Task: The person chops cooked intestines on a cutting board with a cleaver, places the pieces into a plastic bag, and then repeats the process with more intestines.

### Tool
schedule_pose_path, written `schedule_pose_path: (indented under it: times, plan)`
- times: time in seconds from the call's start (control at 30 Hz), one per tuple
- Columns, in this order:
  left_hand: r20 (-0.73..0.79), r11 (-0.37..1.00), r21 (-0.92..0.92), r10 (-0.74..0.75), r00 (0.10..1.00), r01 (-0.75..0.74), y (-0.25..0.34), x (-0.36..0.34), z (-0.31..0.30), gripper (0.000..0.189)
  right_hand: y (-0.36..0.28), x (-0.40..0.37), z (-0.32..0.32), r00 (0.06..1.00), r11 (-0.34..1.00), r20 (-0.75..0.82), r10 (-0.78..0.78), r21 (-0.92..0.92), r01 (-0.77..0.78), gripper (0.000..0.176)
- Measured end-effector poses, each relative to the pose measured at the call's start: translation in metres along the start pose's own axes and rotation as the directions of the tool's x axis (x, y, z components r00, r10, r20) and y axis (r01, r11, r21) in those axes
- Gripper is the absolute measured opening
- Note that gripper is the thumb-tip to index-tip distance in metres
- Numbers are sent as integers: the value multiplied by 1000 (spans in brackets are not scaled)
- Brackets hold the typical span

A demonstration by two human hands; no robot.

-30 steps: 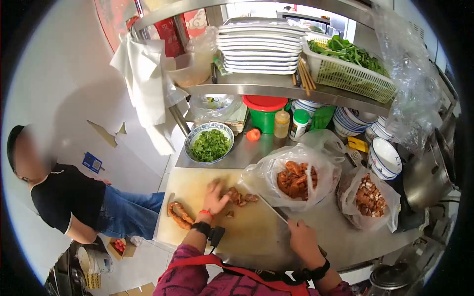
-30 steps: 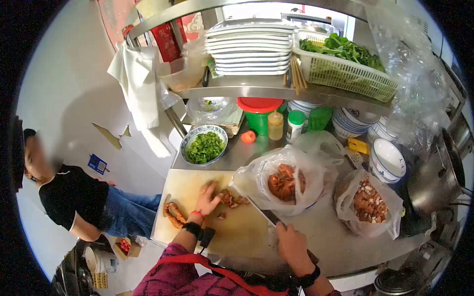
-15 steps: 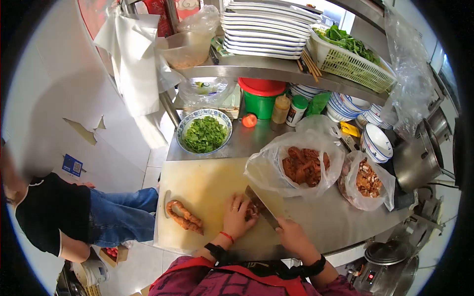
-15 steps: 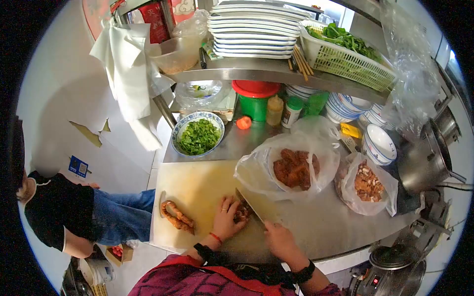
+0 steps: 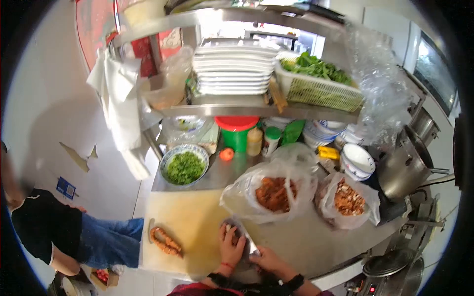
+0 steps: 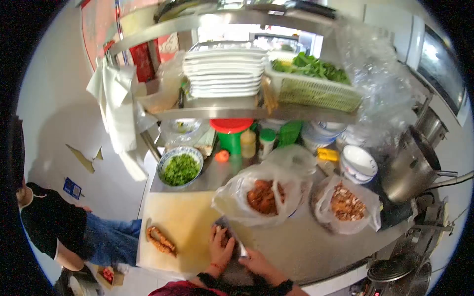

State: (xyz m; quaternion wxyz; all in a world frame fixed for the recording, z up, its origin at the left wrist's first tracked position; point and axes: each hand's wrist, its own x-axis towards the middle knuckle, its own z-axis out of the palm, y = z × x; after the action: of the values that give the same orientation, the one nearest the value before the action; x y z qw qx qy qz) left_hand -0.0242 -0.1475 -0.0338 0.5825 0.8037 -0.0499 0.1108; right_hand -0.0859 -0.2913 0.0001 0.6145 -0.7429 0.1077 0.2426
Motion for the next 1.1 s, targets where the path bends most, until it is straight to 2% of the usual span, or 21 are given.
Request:
schedule_pose_path:
  times: [0.03, 0.07, 0.1, 0.17, 0.23, 0.27, 0.33, 0.37, 0.4, 0.47, 0.53, 0.6, 0.67, 0.73, 0.8, 0.83, 0.9, 0.93, 1.0, 1.07, 1.1]
  plan:
    - [-10, 999, -18, 28, 1000, -28, 6, -2, 2, 39, -2, -9, -3, 1000, 994, 20, 4, 110, -7, 18]
    - [-44, 989, 55, 142, 989, -140, 15, -5, 3, 37, 15, -8, -9, 996, 996, 59, -67, 55, 64, 20]
    - [-67, 961, 138, 251, 966, -240, 29, -9, 8, 34, 3, -22, -20, 992, 991, 21, -125, 48, 124, 26]
    - [-40, 942, 111, 324, 945, -318, 68, -14, 21, 33, -16, -65, -36, 984, 982, -29, -177, 63, 179, 33]
    - [25, 870, 116, 480, 877, -480, 112, -15, 42, 31, -23, -97, -63, 959, 976, -180, -217, -20, 217, 26]
    - [50, 865, 97, 490, 870, -493, 133, -11, 58, 31, -18, -107, -80, 954, 977, -211, -211, -7, 215, 26]
    - [145, 781, -5, 618, 773, -624, 171, -11, 97, 30, -3, -128, -114, 899, 955, -340, -276, 6, 295, 35]
    - [142, 756, -51, 652, 745, -653, 182, -14, 123, 29, 1, -139, -130, 901, 964, -377, -215, 66, 258, 33]
    - [171, 749, -83, 661, 731, -658, 191, -19, 145, 29, 9, -149, -142, 889, 964, -414, -197, 84, 253, 33]
    - [320, 704, -218, 706, 632, -676, 206, -28, 186, 29, 18, -167, -169, 856, 880, -503, -119, 346, 326, 33]
    - [383, 673, -302, 734, 560, -675, 211, -39, 218, 29, 19, -189, -189, 847, 860, -530, -40, 413, 299, 31]
    - [472, 662, -374, 739, 482, -650, 218, -49, 241, 28, 32, -198, -207, 858, 758, -513, 21, 568, 321, 28]
    - [533, 673, -346, 714, 453, -654, 216, -47, 262, 28, 43, -197, -223, 855, 724, -514, 78, 618, 306, 27]
    - [676, 743, -311, 611, 411, -593, 213, -40, 285, 29, 52, -193, -236, 854, 692, -504, 130, 663, 286, 26]
    - [709, 764, -275, 571, 415, -583, 218, -31, 305, 30, 58, -187, -251, 861, 583, -494, 122, 738, 341, 25]
    - [678, 762, -265, 583, 448, -591, 216, -26, 318, 27, 58, -183, -258, 855, 534, -496, 152, 769, 351, 23]
    - [646, 792, -244, 563, 516, -559, 208, -11, 347, 23, 64, -178, -270, 836, 533, -529, 146, 754, 384, 24]
    - [649, 792, -240, 561, 514, -562, 206, -2, 358, 23, 67, -175, -275, 815, 535, -562, 145, 737, 413, 25]
    - [668, 836, -84, 451, 592, -542, 205, 13, 378, 22, 67, -174, -284, 804, 543, -578, 141, 724, 425, 26]
    - [629, 802, -58, 492, 602, -595, 201, 27, 396, 25, 58, -183, -290, 736, 541, -674, 67, 644, 541, 30]
    - [550, 723, 6, 575, 606, -691, 197, 31, 403, 26, 52, -190, -294, 735, 543, -675, 68, 643, 540, 30]
